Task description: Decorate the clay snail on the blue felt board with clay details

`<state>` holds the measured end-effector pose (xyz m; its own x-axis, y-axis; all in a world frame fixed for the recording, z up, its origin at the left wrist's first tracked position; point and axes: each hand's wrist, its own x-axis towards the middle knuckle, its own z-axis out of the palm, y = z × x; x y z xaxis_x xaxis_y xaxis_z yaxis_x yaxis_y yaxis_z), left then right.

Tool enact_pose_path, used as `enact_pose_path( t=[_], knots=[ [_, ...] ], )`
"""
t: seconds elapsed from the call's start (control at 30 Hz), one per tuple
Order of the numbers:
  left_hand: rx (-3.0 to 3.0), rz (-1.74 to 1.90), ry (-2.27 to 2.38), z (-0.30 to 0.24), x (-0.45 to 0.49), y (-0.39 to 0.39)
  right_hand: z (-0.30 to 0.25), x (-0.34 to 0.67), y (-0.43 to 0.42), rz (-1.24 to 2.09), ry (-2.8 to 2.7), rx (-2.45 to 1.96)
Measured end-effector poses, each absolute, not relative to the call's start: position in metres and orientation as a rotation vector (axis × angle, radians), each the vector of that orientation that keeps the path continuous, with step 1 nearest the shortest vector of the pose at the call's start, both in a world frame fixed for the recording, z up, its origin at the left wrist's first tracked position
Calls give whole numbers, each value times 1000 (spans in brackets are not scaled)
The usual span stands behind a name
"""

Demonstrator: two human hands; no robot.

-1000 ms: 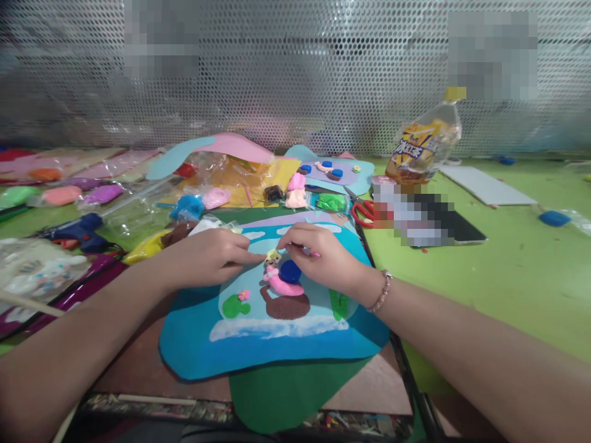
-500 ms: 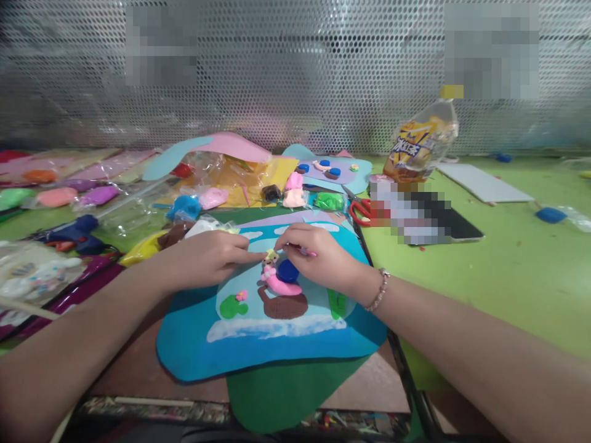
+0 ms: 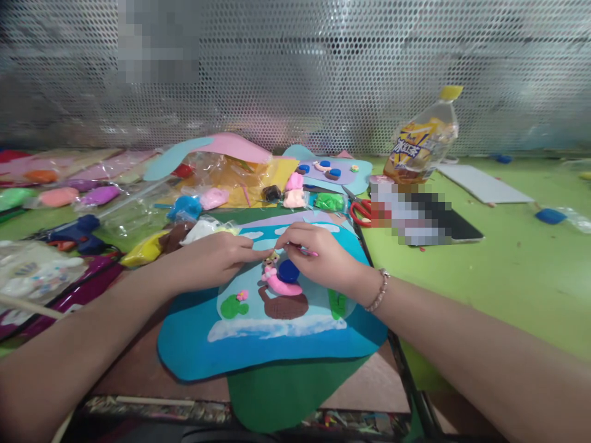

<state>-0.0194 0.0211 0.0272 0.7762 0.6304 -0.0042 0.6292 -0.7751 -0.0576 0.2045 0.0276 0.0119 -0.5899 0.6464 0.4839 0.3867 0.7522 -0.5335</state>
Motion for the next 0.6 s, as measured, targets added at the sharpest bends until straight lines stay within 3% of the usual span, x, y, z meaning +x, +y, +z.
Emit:
enact_pose_path(
  t=[0.6],
  knots=[
    [-2943, -51, -1128, 24, -14, 20, 13, 204, 27, 445, -2233, -753]
  ],
)
